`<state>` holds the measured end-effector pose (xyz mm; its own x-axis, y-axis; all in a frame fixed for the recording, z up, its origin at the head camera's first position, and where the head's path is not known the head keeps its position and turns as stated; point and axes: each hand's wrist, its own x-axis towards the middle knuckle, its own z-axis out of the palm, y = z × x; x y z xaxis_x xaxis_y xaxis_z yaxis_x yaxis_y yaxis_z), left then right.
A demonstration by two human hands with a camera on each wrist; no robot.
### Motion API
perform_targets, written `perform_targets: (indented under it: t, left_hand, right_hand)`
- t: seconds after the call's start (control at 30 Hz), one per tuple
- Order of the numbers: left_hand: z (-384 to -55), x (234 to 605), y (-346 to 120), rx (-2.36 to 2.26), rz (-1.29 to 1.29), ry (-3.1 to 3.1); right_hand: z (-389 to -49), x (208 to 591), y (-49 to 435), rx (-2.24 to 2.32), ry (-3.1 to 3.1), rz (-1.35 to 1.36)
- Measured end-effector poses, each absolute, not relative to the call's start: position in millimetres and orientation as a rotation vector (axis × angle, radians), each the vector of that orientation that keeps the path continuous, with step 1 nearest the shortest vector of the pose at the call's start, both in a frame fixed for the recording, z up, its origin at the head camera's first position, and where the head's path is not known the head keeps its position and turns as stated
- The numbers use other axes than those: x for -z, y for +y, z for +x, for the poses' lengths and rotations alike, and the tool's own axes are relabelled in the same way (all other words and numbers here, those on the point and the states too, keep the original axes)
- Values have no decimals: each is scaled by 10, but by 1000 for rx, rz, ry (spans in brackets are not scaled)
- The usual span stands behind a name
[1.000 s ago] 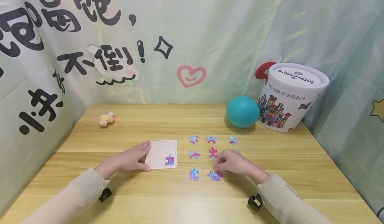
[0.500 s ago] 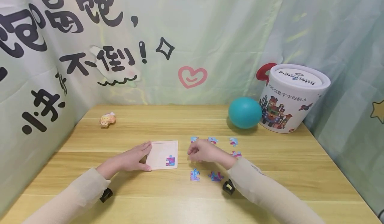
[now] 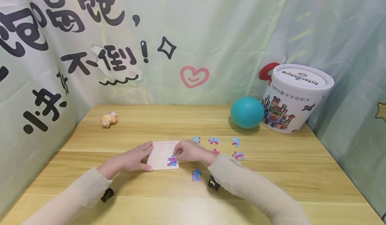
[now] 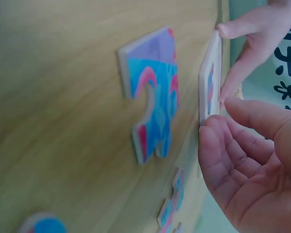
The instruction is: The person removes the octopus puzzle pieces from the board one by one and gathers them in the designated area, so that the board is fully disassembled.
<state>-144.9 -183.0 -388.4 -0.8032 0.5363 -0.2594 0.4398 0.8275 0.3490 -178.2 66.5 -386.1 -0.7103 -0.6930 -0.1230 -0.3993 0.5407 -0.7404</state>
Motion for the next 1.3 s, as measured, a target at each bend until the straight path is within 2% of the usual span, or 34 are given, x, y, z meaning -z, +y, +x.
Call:
perform_targets:
  t: [0.57, 1.3]
  left_hand:
    - [-1452, 3861, -1811, -406, 727, 2652]
    - [-1441, 3854, -1801, -414, 728, 2657]
  right_hand:
    - [-1799, 3897, 562, 935, 2417, -812]
    - [-1762, 3855, 639, 1059, 2394, -922]
